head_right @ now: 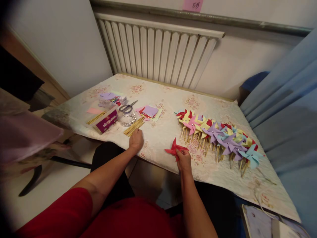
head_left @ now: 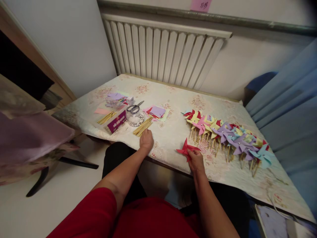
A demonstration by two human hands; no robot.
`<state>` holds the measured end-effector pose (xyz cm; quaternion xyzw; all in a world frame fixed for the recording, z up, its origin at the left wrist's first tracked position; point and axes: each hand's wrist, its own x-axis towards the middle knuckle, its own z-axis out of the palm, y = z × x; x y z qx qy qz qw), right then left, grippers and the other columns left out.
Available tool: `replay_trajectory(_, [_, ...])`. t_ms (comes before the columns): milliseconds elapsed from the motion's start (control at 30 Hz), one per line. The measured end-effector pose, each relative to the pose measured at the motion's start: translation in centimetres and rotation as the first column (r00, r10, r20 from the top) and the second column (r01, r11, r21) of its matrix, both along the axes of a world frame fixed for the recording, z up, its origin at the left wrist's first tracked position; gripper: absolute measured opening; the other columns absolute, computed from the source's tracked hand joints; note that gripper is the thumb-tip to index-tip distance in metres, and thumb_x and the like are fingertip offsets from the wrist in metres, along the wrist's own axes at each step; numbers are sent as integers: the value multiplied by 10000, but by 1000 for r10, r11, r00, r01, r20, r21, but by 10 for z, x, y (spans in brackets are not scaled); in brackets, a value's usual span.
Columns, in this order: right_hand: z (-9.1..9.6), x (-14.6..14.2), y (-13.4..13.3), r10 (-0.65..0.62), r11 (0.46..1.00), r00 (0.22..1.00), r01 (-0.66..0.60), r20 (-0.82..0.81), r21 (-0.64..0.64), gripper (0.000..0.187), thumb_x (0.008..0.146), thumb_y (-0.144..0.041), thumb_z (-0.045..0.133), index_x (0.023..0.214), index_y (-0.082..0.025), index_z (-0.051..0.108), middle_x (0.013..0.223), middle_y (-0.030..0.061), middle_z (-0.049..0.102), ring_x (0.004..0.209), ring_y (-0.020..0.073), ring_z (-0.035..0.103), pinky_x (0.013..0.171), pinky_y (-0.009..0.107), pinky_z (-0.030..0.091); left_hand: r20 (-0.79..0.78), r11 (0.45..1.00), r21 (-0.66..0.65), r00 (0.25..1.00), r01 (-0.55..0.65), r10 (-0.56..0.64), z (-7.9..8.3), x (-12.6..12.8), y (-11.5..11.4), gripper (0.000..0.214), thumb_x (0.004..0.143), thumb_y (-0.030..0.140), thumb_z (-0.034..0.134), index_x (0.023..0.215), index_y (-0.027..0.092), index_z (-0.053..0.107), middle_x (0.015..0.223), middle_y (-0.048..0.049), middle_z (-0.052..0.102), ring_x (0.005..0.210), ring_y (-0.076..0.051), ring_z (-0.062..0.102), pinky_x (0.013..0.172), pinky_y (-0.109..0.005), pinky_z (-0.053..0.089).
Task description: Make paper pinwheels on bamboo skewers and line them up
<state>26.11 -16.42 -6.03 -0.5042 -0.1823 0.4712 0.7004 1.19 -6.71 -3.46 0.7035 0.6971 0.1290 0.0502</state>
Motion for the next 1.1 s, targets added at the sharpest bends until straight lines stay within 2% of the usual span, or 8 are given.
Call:
replay_trajectory(333, [-4, 2, 0, 8, 999, 999, -9, 35, 36, 357, 474, -268, 916, 573, -153, 593, 559, -36, 616, 490, 102, 608, 503, 226, 571, -19, 1000, 7, 1000, -17, 17, 2, 0, -4, 358, 931, 77, 311, 1157, 148, 579, 1339, -158, 517, 1144, -255, 559, 925, -355, 466])
replay_trajectory(633, [-6, 3, 0, 3, 1000, 1000, -3, 1, 28, 330, 482, -251, 914, 616, -154, 629, 614, -19, 656, 533, 111, 634, 527, 228, 575, -43, 999, -36, 999, -17, 15, 7, 1, -3, 356, 936, 77, 309, 1149, 147, 586, 1299, -153, 549, 1121, -251, 567, 937, -349, 454])
replay_trajectory(1100, [-9, 4, 1, 3, 1000, 1000, -3, 21, 17, 320, 499, -251, 904, 634, -149, 633, 613, -29, 650, 522, 102, 625, 516, 216, 576, -43, 999, -23, 999, -33, 32, 2, 3, 6, 358, 928, 56, 295, 1163, 110, 560, 1202, -176, 554, 1052, -255, 615, 853, -351, 507])
